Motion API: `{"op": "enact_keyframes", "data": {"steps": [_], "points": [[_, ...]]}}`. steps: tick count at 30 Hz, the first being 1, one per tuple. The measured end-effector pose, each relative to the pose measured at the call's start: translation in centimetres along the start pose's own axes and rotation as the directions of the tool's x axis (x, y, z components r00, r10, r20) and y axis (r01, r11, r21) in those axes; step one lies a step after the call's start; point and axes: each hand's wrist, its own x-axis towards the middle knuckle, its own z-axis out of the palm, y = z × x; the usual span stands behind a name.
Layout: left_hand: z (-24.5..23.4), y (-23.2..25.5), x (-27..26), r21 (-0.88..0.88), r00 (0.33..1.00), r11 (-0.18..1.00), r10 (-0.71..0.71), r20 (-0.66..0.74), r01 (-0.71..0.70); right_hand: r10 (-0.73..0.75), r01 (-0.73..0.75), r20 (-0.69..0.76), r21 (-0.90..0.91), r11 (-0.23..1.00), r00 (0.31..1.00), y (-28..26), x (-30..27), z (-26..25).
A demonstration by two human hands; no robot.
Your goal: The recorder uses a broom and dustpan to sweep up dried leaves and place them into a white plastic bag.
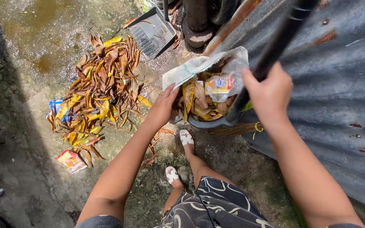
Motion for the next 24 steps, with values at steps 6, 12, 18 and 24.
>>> {"op": "enact_keyframes", "data": {"steps": [6, 12, 18, 24], "points": [[1.7, -0.9, -0.1, -0.065, 0.986, 0.998, 0.003, -0.166, -0.014, -0.212, 0.278, 0.233, -0.302, 0.912, 0.949, -1.8, 0.1, 9.8], [1.6, 1.3, -1.2, -0.192, 0.973, 0.96, -0.219, -0.067, 0.203, -0.471, 0.48, 0.094, -0.147, 0.865, 0.877, -1.7, -2.2, 13.3], [5.0, -1.5, -2.5, -0.105, 0.982, 0.99, -0.112, -0.155, 0.096, -0.27, 0.278, -0.083, 0.093, 0.956, 0.959, -1.3, 0.5, 14.0], [3.4, 1.1, -2.4, -0.122, 0.986, 0.988, -0.107, -0.125, 0.091, -0.287, 0.294, -0.152, 0.024, 0.956, 0.946, -0.9, 1.4, 15.5]]}}
